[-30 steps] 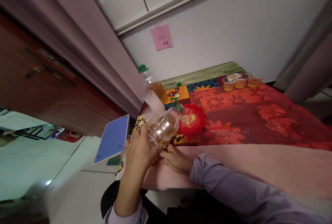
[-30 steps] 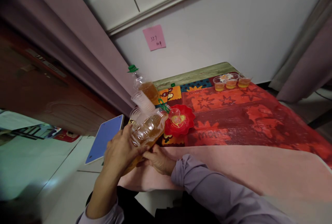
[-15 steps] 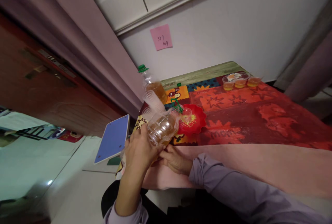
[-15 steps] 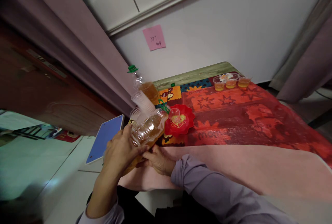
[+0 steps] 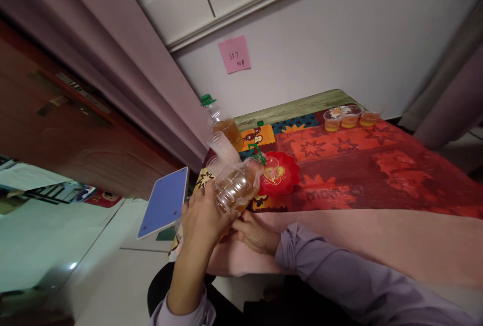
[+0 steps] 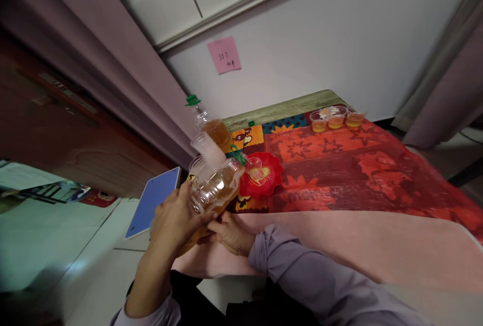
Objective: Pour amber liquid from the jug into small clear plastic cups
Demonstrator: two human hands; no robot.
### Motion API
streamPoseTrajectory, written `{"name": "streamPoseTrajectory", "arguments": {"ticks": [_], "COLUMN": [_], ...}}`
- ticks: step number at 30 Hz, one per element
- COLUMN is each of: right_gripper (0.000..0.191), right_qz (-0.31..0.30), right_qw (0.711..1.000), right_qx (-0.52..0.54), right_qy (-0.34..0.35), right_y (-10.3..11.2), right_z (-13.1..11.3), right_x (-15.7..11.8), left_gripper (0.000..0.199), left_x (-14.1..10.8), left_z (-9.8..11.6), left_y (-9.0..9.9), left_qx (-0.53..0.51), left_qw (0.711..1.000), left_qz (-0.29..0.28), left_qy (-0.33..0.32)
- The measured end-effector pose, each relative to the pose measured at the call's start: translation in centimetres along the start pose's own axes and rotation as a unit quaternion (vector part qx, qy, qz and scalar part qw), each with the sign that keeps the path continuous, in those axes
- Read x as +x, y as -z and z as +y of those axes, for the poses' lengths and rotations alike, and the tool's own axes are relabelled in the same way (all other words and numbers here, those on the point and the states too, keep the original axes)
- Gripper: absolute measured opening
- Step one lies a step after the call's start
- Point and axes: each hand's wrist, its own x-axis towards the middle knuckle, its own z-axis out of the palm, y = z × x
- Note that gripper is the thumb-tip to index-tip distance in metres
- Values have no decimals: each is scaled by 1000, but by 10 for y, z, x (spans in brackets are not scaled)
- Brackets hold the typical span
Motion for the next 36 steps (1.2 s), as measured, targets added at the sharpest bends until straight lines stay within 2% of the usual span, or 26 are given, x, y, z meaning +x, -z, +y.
{"name": "streamPoseTrajectory", "arguments": {"ticks": [19, 25, 36], "right_gripper": [62, 57, 65], "right_qz": [-2, -4, 1], "right_qw": [1000, 1000, 1000], "right_qx": [7, 8, 9], "right_qy": [-7, 0, -6], "right_y": [-1, -1, -1], "right_z": [2, 3, 2], "right_x": [0, 0, 0], "left_gripper": [83, 87, 84], "left_x": [-1, -2, -2], "left_z": [4, 6, 4], "left_y": [4, 5, 6], "left_qx": [6, 8, 0], "left_qw": [1000, 1000, 1000], "left_qz": [-7, -11, -10], "left_qy": [4, 11, 2]}}
